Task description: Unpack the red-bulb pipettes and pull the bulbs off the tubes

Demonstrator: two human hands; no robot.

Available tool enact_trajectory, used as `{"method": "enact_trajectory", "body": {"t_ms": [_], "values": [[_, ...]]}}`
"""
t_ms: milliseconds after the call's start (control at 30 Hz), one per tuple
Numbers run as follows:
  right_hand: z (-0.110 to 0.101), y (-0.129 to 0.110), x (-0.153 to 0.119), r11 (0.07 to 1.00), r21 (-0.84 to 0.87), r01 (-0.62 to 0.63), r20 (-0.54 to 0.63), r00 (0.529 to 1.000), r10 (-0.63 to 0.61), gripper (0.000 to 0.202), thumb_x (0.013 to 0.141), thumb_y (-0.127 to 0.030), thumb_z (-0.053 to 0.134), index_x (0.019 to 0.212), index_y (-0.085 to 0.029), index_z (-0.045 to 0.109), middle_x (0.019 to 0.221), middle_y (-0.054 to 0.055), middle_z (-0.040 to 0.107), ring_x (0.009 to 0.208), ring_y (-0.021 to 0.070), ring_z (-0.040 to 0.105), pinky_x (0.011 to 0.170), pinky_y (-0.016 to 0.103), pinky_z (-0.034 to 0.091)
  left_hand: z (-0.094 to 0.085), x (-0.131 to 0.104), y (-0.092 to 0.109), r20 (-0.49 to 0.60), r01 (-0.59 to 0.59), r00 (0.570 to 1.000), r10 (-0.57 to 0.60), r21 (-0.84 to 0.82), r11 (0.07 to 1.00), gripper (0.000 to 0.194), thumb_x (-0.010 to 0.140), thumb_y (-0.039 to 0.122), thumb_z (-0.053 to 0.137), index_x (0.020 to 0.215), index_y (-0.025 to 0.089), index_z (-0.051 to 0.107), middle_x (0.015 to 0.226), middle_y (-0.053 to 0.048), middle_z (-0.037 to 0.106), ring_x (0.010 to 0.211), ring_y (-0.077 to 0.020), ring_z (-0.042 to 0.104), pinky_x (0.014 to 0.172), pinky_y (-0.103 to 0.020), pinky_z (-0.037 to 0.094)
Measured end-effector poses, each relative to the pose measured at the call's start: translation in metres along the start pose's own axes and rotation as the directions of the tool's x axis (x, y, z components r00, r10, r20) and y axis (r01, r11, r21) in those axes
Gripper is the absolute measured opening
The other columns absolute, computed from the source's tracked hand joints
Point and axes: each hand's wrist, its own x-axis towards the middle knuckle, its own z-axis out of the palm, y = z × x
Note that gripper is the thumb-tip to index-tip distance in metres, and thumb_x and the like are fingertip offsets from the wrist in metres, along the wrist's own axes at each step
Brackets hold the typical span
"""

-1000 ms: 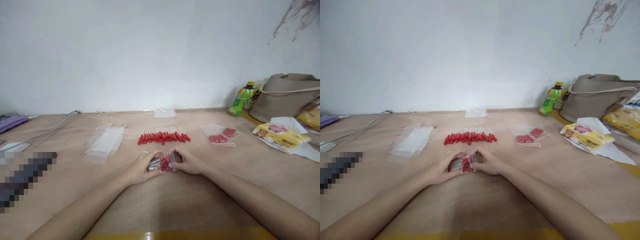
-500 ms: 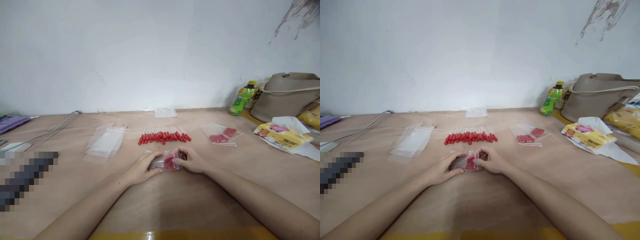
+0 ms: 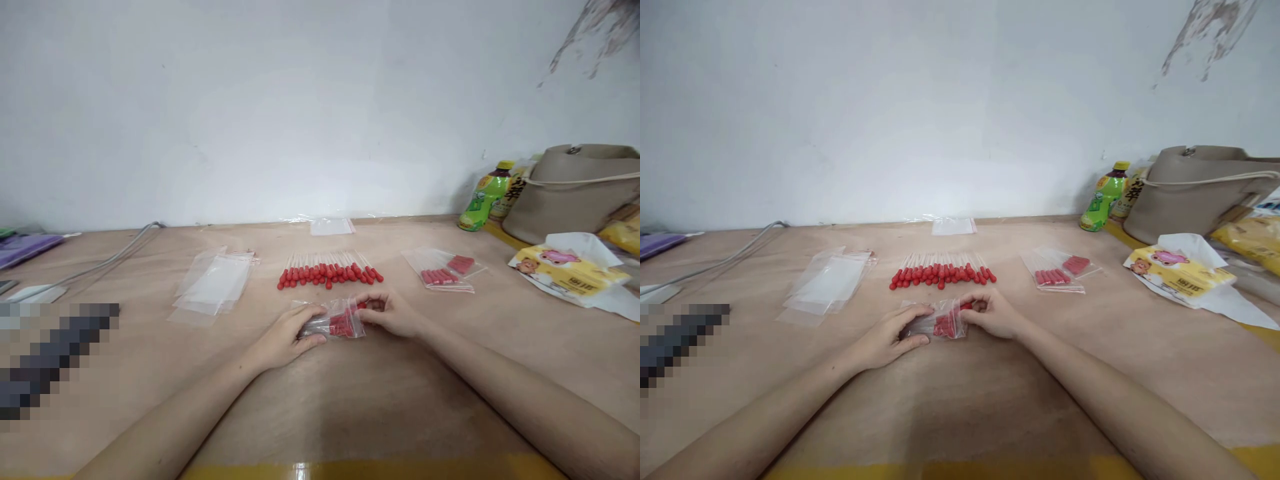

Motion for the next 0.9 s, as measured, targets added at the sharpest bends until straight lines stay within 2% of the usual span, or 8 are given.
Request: {"method": "enact_trajectory", "body": {"t_ms": [133,200,267,367,467,533,633,900], "values": [[-0.044,-0.006,-0.005,0.991,0.077,-0.107,-0.012,0.994,0.108,0.025,0.064,-0.035,0.069,0.081,-0.017,0.066,0.073,0.002,0.067,0.062,0.0112,0.060,0.059,0.025,0.049,0.001,-0.001,-0.001,-0.008,-0.004,1.000,0.004,0.002,1.000,0.040,0.083,0.035,0.054,0.119,0.023,0.045,0.118,-0.006,0.054,0.107,-0.0197,0.051,0.090,-0.034,0.041],[-0.075,-0.011,-0.009,0.993,0.062,-0.097,-0.137,0.985,0.105,0.024,0.061,-0.032,0.072,0.078,-0.016,0.067,0.076,0.004,0.068,0.066,0.0126,0.061,0.060,0.025,0.049,0.001,-0.001,-0.001,-0.014,-0.010,1.000,0.010,0.002,1.000,0.040,0.083,0.035,0.054,0.119,0.024,0.044,0.118,-0.005,0.054,0.107,-0.0194,0.051,0.090,-0.034,0.041],[-0.102,-0.016,-0.012,0.989,0.076,-0.128,-0.264,0.954,0.144,0.026,0.058,-0.032,0.074,0.076,-0.016,0.066,0.071,0.006,0.067,0.059,0.0138,0.060,0.049,0.024,0.047,0.001,-0.001,-0.001,-0.015,-0.017,1.000,0.017,-0.001,1.000,0.039,0.083,0.035,0.054,0.119,0.024,0.045,0.118,-0.005,0.054,0.106,-0.0191,0.052,0.089,-0.034,0.041],[-0.119,-0.020,-0.014,0.994,0.102,-0.035,-0.503,0.860,0.082,0.027,0.054,-0.032,0.077,0.072,-0.017,0.065,0.071,0.007,0.067,0.059,0.0157,0.060,0.043,0.025,0.046,0.001,0.000,-0.001,-0.013,-0.023,1.000,0.023,-0.007,1.000,0.039,0.083,0.035,0.053,0.119,0.024,0.044,0.117,-0.005,0.055,0.105,-0.0192,0.052,0.089,-0.034,0.042],[-0.103,-0.015,-0.006,1.000,-0.011,0.006,-0.643,0.766,-0.011,0.025,0.062,-0.036,0.072,0.079,-0.019,0.066,0.072,0.006,0.066,0.059,0.0165,0.059,0.045,0.028,0.048,0.001,0.000,-0.001,-0.014,-0.024,1.000,0.024,-0.003,1.000,0.039,0.083,0.035,0.053,0.119,0.024,0.044,0.117,-0.005,0.054,0.106,-0.0193,0.051,0.089,-0.034,0.041],[-0.083,-0.005,0.004,0.985,-0.171,0.035,-0.702,0.697,-0.147,0.024,0.066,-0.037,0.068,0.081,-0.019,0.067,0.075,0.005,0.065,0.063,0.0161,0.059,0.055,0.031,0.051,0.001,0.000,-0.001,-0.012,-0.026,1.000,0.026,-0.002,1.000,0.039,0.083,0.036,0.053,0.119,0.023,0.044,0.117,-0.006,0.054,0.106,-0.0195,0.051,0.089,-0.034,0.041],[-0.057,0.012,0.022,0.922,-0.386,0.046,-0.678,0.663,-0.317,0.023,0.069,-0.038,0.065,0.081,-0.018,0.069,0.082,0.006,0.062,0.070,0.0159,0.059,0.068,0.033,0.051,0.001,0.000,-0.001,-0.010,-0.030,0.999,0.030,-0.006,1.000,0.039,0.083,0.036,0.052,0.119,0.023,0.045,0.116,-0.007,0.055,0.105,-0.0203,0.052,0.090,-0.036,0.041],[-0.036,0.020,0.037,0.825,-0.565,-0.020,-0.536,0.769,-0.349,0.021,0.075,-0.036,0.059,0.085,-0.020,0.069,0.085,0.006,0.059,0.075,0.0169,0.058,0.067,0.032,0.049,0.001,0.000,-0.001,-0.012,-0.035,0.999,0.035,-0.012,0.999,0.039,0.083,0.036,0.053,0.118,0.022,0.045,0.116,-0.007,0.055,0.105,-0.0202,0.052,0.090,-0.035,0.041]]}}
